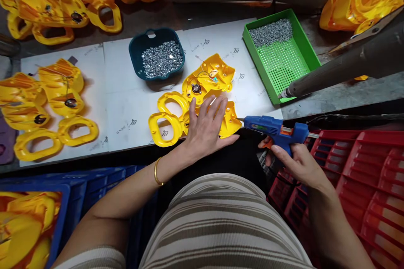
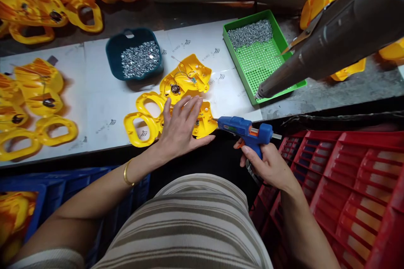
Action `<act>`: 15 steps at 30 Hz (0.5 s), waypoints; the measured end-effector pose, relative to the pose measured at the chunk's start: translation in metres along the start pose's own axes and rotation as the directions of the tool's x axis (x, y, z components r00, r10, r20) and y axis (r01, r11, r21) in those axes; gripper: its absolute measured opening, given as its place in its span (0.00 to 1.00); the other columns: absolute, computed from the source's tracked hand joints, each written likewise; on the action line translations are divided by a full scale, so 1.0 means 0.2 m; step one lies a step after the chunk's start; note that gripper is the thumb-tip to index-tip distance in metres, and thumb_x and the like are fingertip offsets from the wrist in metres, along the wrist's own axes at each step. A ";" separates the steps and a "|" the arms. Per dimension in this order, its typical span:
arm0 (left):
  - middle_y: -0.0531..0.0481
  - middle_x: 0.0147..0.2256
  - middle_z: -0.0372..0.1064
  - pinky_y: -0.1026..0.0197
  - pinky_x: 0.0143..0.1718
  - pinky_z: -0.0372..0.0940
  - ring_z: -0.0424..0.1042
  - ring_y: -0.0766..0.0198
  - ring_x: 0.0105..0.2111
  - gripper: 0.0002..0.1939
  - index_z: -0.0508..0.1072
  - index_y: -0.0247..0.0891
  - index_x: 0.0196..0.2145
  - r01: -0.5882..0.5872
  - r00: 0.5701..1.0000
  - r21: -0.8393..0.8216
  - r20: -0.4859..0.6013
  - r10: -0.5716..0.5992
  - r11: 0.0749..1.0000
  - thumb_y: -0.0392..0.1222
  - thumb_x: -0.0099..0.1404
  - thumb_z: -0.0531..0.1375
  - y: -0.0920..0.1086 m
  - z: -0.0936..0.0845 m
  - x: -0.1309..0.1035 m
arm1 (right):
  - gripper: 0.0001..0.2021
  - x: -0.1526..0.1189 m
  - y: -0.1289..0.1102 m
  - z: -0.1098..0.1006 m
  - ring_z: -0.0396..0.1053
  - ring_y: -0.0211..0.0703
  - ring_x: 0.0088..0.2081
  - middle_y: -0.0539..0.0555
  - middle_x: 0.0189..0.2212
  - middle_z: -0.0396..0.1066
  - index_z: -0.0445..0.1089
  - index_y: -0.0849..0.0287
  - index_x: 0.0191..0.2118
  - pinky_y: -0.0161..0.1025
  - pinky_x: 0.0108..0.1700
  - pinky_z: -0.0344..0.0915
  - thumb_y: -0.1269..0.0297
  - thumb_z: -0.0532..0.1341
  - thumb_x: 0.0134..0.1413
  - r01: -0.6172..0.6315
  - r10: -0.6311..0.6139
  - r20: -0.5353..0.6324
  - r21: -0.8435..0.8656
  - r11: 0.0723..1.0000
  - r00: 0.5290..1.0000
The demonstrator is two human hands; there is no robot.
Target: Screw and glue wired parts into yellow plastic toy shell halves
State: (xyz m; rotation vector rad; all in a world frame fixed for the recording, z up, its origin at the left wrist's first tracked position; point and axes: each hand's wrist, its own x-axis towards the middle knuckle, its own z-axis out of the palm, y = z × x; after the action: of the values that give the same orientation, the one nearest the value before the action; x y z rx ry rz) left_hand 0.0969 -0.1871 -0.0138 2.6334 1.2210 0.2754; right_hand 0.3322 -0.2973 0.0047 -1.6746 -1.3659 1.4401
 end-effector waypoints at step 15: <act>0.35 0.65 0.55 0.35 0.65 0.28 0.53 0.40 0.63 0.48 0.49 0.32 0.68 0.016 1.000 -0.008 0.020 -0.015 1.000 0.61 0.60 0.62 0.02 0.00 0.00 | 0.21 -0.03 -0.05 0.02 0.68 0.42 0.22 0.53 0.21 0.73 0.71 0.55 0.35 0.38 0.25 0.63 0.43 0.52 0.62 -0.047 0.040 -0.060 -0.117 0.992 0.997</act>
State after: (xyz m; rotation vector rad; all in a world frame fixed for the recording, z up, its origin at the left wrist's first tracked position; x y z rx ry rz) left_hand 0.1006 -0.1891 -0.0120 2.6126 1.2311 0.2498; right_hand 0.3253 -0.3002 0.0143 -1.8171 -1.4160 1.3475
